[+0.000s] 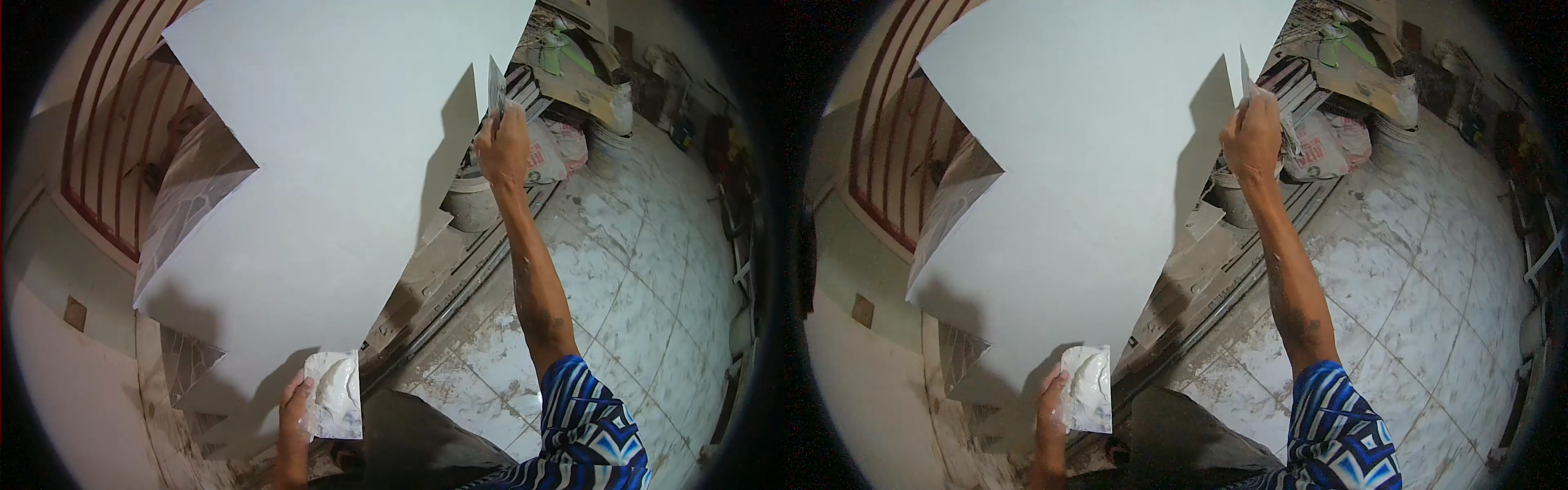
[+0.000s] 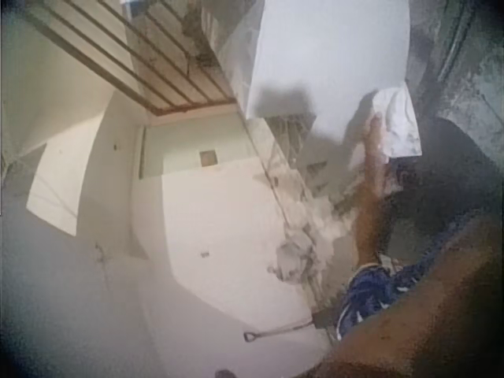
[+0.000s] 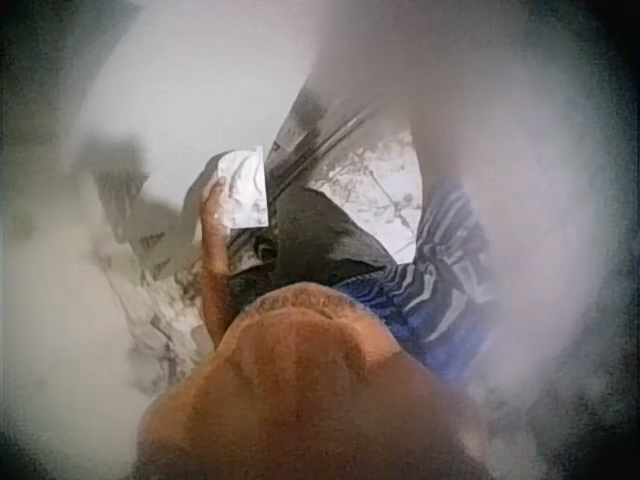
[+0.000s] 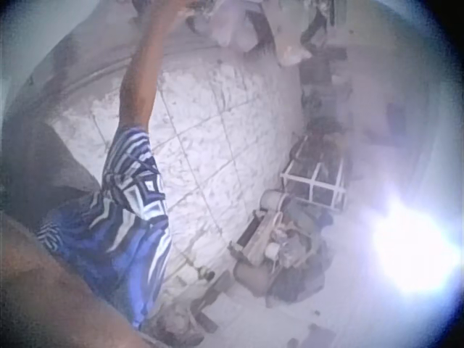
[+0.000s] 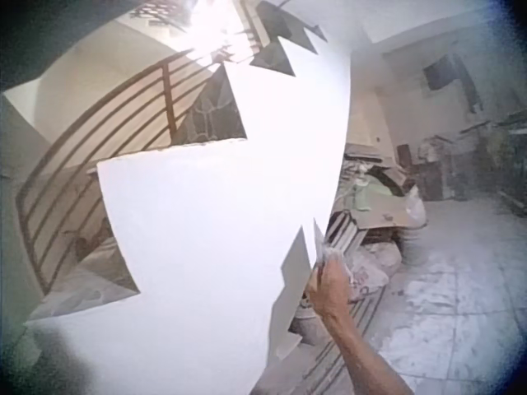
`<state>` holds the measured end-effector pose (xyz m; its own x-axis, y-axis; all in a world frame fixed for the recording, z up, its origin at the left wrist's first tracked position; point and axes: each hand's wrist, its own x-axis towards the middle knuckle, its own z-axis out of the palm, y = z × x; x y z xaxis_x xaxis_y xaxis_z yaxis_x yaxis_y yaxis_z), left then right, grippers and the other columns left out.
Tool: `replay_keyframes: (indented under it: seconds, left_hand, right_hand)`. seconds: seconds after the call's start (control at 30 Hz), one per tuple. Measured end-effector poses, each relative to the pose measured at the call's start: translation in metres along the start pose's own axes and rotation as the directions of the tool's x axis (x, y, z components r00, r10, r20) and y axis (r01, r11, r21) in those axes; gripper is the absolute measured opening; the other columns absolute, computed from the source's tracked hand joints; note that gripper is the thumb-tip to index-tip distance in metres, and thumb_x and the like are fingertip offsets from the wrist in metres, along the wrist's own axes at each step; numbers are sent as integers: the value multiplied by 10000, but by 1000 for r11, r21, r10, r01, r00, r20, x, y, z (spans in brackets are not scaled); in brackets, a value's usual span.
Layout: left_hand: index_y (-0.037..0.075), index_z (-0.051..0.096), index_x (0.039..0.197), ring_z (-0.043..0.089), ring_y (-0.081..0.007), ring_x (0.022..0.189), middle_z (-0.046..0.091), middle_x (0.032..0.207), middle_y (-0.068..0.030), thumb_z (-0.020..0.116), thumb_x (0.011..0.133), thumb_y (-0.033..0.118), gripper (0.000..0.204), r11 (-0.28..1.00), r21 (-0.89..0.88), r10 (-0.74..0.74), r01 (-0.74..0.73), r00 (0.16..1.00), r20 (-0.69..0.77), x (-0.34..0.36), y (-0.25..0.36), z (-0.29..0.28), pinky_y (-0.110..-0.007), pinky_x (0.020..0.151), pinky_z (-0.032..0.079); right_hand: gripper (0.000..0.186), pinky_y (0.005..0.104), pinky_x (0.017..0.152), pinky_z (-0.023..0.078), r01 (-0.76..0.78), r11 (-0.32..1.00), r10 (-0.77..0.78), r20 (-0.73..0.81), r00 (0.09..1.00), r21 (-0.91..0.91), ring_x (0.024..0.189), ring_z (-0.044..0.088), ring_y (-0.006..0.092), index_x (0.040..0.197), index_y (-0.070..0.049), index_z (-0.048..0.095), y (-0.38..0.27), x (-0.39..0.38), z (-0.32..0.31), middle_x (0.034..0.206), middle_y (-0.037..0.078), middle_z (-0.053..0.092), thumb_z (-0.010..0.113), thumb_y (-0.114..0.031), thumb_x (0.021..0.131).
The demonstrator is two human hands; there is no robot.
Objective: Apply plaster or spackle to a wall using a putty knife and hawk.
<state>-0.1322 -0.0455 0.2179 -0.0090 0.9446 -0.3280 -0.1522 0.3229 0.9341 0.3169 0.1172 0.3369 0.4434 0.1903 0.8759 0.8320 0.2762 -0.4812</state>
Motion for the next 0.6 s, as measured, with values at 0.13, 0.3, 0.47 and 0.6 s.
replay_keyframes:
  seconds: [0.13,0.3,0.47,0.6]
  left_hand:
    - [-85,490,1276,603,-228,1052,594,1199,-154,558,916,144,431,999,-50,-3,4,1000,23,8,-21,-19,-331,943,463]
    - [-85,481,1277,614,-229,1036,603,1178,-158,525,918,171,443,995,-95,11,1,992,125,2,-18,-22,-330,921,477]
    - [-91,478,1277,618,-234,1027,609,1163,-160,526,917,167,445,991,-128,46,-35,996,80,0,-20,-21,-333,914,481]
    - [-95,470,1281,617,-240,1037,603,1174,-163,520,919,164,447,988,-153,51,-36,994,101,2,-23,-28,-336,920,480]
  right_hand:
    - [433,425,795,466,33,990,-30,22,999,-136,875,543,328,1187,86,513,0,10,12,941,184,529,598,17,767]
    - [492,409,846,465,98,975,-100,0,995,-201,950,538,340,1233,88,502,-9,4,25,1023,209,543,600,22,754]
    - [551,456,844,448,299,947,-301,-3,954,-114,967,521,367,1238,79,506,-50,-28,36,1088,220,534,609,39,699]
    - [586,495,878,416,511,859,-507,124,853,-3,1056,499,367,1288,52,474,-89,-88,39,1227,239,498,598,-15,719]
